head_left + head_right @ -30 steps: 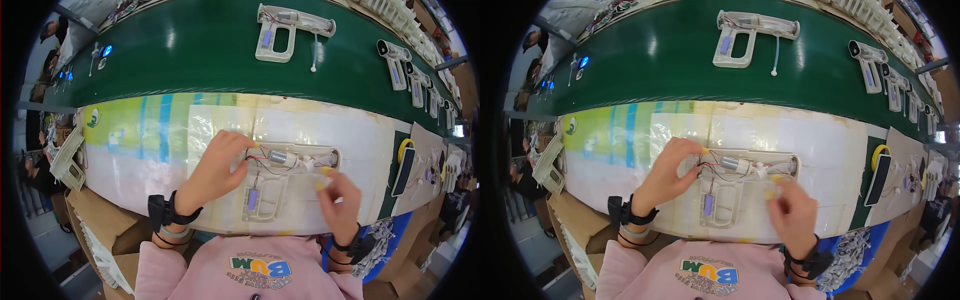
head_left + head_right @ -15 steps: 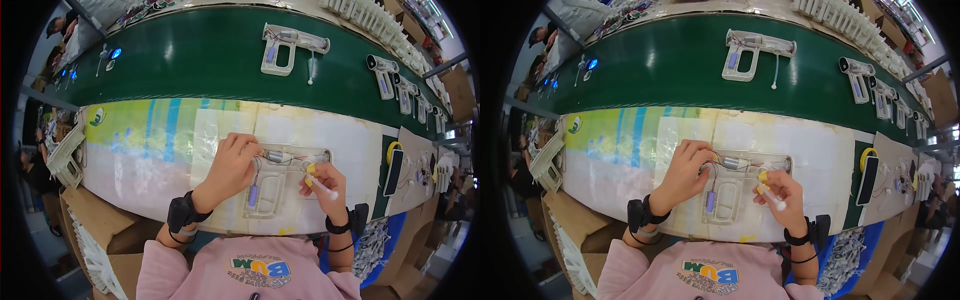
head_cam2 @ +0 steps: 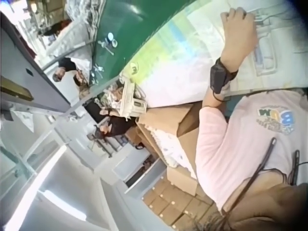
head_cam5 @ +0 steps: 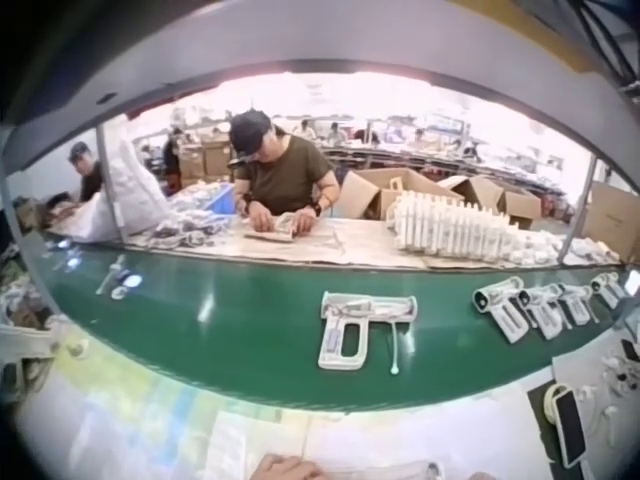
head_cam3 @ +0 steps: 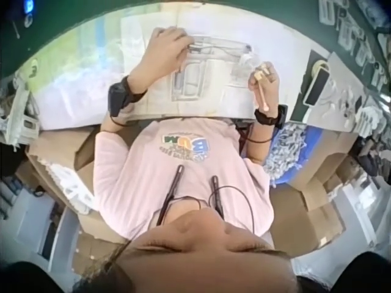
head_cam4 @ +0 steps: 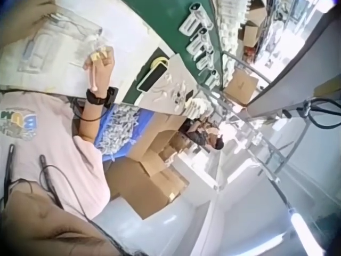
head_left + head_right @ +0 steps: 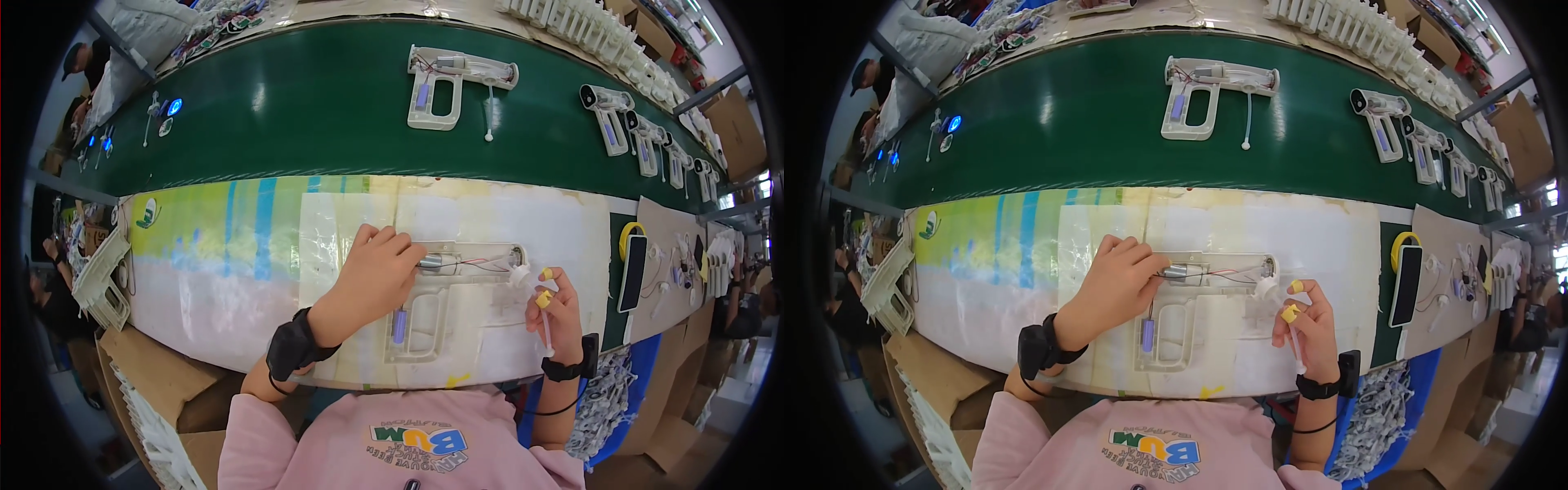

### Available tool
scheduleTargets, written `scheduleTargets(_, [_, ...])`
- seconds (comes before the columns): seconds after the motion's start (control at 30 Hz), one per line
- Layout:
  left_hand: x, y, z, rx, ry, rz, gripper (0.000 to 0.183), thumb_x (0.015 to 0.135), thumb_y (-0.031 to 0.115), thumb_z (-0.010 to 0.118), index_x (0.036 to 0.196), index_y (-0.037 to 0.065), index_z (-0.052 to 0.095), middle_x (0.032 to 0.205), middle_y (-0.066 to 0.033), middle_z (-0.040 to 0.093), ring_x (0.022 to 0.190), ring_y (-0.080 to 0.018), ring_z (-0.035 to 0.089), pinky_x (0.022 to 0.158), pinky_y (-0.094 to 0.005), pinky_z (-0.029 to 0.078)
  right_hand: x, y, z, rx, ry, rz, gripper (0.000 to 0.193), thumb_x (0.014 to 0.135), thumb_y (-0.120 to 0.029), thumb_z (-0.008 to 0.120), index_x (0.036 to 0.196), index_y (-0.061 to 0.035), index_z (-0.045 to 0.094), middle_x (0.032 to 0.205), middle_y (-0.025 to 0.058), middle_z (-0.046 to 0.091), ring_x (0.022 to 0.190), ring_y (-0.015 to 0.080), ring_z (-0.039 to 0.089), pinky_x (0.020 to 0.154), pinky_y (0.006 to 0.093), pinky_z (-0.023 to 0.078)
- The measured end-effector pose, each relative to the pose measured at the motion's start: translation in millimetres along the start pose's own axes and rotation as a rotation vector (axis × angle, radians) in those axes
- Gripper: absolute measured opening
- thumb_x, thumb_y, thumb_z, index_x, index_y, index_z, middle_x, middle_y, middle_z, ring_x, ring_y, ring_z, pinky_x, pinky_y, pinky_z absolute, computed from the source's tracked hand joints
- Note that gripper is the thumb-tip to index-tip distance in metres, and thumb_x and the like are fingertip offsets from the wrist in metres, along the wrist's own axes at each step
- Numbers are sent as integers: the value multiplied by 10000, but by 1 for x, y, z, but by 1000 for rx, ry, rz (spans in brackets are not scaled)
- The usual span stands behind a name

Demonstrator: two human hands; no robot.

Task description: Assembling small electronic components by connecting wires and fitting them into plastic housings on an industrial assembly line.

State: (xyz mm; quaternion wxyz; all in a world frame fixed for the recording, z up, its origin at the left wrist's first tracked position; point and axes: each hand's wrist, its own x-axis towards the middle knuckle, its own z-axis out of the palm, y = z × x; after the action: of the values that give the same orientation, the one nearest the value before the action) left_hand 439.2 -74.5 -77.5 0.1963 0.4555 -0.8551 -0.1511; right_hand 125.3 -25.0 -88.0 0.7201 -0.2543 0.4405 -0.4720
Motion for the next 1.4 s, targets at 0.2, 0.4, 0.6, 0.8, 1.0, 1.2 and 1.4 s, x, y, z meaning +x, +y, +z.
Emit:
scheduleTargets(0.2, [-4,-1,14,148,37,-26,251,688,-9,681,918,72,621,898,-56,562,866,-256,544,793,-384,399,-10,-9,11,-434,-41,135,411,873,1,590,1261,-32,457,655,85,600,541,197,601,529,285,504])
scheduleTargets(0.4, [-7,-2,13,173,105,-17,239,681,2,691,893,71,605,937,-62,566,917,-260,542,824,-399,407,-7,-35,36,-1440,-147,-323,269,842,0,632,1110,-18,619,862,142,647,735,262,649,627,332,520])
scheduleTargets(0.6, [-16,-2,12,88,113,168,250,658,23,704,879,83,601,991,-52,580,959,-262,554,903,-466,404,80,-16,82,-1137,-281,-394,173,791,0,665,963,1,648,833,126,626,807,259,628,700,343,526])
scheduleTargets(0.8, [-29,-1,14,16,206,115,271,622,28,708,874,89,627,1020,-58,579,951,-276,553,907,-482,400,88,4,114,-1626,-564,-677,205,737,-131,722,868,-29,600,875,102,593,858,284,601,746,391,527])
scheduleTargets(1.0, [-31,-2,15,11,278,65,277,616,-1,709,871,87,642,1027,-66,582,936,-290,548,895,-478,401,86,3,122,-1769,-583,-642,245,709,-111,712,901,-25,585,914,95,585,894,272,602,761,382,525])
scheduleTargets(1.2, [-36,-3,17,16,320,15,277,638,-17,702,891,76,642,1061,-70,583,970,-288,544,909,-465,394,75,5,124,-1814,-569,-713,299,706,-84,683,969,-35,551,919,86,576,909,266,590,782,384,494])
scheduleTargets(1.4, [-29,7,15,51,331,-99,278,653,-11,694,912,70,634,1125,-96,571,1044,-310,534,925,-469,386,83,10,111,-1658,-589,-699,357,677,-28,680,1013,-41,562,960,101,558,933,292,572,794,399,476])
